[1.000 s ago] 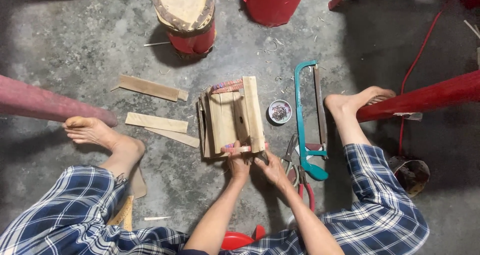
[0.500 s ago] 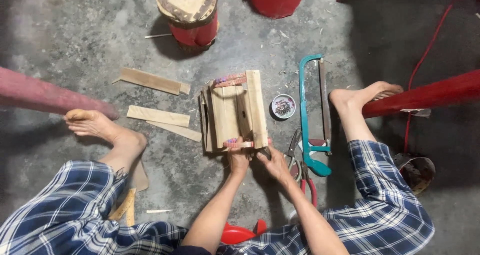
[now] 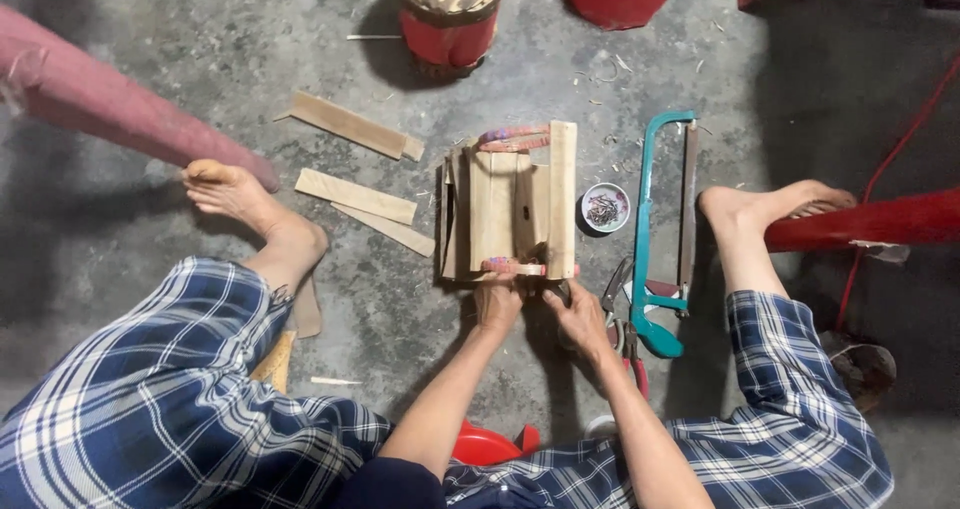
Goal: Assembling a wooden structure by removing nails with pliers and fitting slats together.
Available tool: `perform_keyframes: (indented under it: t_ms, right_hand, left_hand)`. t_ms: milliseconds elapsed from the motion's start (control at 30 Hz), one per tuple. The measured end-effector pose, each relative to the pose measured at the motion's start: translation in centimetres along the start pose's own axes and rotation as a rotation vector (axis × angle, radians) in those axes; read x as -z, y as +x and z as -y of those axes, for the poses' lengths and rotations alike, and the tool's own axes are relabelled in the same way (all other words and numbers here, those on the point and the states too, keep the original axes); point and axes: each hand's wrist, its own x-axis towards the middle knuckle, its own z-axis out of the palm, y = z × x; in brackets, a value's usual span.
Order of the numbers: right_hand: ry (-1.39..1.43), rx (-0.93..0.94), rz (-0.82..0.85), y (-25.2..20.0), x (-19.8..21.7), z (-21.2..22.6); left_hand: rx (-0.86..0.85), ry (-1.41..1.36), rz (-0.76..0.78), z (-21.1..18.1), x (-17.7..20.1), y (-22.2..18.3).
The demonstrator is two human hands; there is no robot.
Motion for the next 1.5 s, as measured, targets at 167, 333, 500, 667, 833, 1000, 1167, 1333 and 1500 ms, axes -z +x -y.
perform_keyframes:
  t_ms: [167, 333, 500, 667, 833, 1000, 1167, 1333, 1500]
  right_hand:
    - [-0.165, 0.021, -0.021, 1.0, 0.7, -1.4]
    - [-0.254, 0.16, -0.09, 0.4, 1.5, -0.9]
    - [-0.381, 0.279, -0.171, 0.5, 1.6, -0.6]
    - [-0.383, 0.294, -0.149, 0.9, 1.2, -1.8]
    - [-0.263, 0.331, -0.259, 1.3, 0.8, -3.4]
    - [-0.281, 0.294, -0.151, 1.2, 1.5, -1.7]
    - [-0.23, 0.334, -0.182, 0.9, 1.6, -1.7]
    - [-0.295, 0.362, -0.137, 0.1, 3.0, 0.6]
    - [-0.253, 0.381, -0.183, 0.1, 2.3, 0.1]
  left_hand:
    - [-0.05, 0.084, -0.047, 0.8, -0.5, -0.3]
    - [-0.062, 0.036, -0.124, -0.4, -0.6, 0.2]
    - [-0.068, -0.003, -0.206, 0.7, -1.8, 0.0]
    - [-0.029, -0.003, -0.213, 0.2, -1.1, -0.3]
    - [-0.159, 0.06, -0.187, -0.8, 0.7, 0.1]
    - [-0.041, 0.01, -0.207, -4.9, 2.7, -0.6]
    - [-0.028, 0.097, -0.178, -2.0, 0.0, -0.2]
    - [-0.067, 0.159, -0.15, -0.1, -0.4, 0.4]
    - [-0.002, 0.069, -0.127, 3.4, -2.6, 0.8]
